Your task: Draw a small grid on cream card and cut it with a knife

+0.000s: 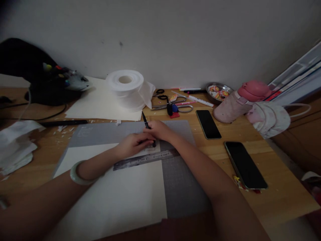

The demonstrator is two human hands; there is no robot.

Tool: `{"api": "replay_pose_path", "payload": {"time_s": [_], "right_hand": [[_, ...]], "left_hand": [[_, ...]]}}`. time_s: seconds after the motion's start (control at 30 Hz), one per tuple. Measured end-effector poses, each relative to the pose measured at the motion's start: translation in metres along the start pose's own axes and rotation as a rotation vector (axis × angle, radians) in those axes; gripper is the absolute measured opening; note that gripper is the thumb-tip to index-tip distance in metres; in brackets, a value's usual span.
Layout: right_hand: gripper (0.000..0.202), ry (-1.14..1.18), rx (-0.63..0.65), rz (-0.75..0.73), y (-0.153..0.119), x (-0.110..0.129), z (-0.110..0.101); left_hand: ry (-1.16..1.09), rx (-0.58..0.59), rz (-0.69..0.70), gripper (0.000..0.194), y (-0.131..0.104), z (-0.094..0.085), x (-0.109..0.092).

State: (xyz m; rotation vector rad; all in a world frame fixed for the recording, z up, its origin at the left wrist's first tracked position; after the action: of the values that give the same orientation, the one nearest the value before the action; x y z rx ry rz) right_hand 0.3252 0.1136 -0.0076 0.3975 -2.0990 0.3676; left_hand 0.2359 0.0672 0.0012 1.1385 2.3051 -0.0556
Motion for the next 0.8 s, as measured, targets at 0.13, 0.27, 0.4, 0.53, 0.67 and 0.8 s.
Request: {"api": "replay_pose_path", "payload": {"time_s": [0.13,0.27,0.4,0.53,0.67,0.8], "right_hand": [[0.029,-0.009,-0.006,-0.016,0.0002,-0.0011,-0.0006],[0.030,-0.019,-0.007,-0.014,-0.0001,-0.0010,-0.0009],[0.031,-0.001,-0.004,-0.007,-0.0014,0.0000,-0.0018],[0.033,0.027,0.023,-0.023,-0.0026,0.0013,-0.0010],[0.033,0.045,0.033,-0.038,-0.0020,0.0014,0.0000],[0.031,0.065,0.022,-0.012,-0.0019,-0.0008,-0.0015]], "left_hand": [[0.005,0.006,-0.011,0.019,-0.0002,-0.0002,-0.0002],[0.001,0.022,-0.016,0.020,-0.0004,0.0003,-0.0001],[0.012,0.008,-0.009,0.021,-0.0004,-0.0004,0.0002],[0.013,0.001,0.002,0.021,-0.0004,-0.0001,0.0002],[0.008,0.000,0.005,0.021,-0.0006,-0.0005,-0.0004],[0.013,0.015,-0.012,0.021,-0.0003,-0.0011,-0.0008]]}}
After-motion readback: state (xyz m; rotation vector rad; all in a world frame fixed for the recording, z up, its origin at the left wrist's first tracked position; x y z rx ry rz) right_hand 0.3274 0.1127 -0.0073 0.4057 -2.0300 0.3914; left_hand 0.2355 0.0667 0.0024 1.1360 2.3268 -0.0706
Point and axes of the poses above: each hand's wrist, its own y-axis towards the middle knuckle, its own z-axis out of the palm, x = y × z, the point moved 6 cm from there along y, towards the middle knuckle, and after that the axes turned 15 degrees about y, right-handed, at the moved point
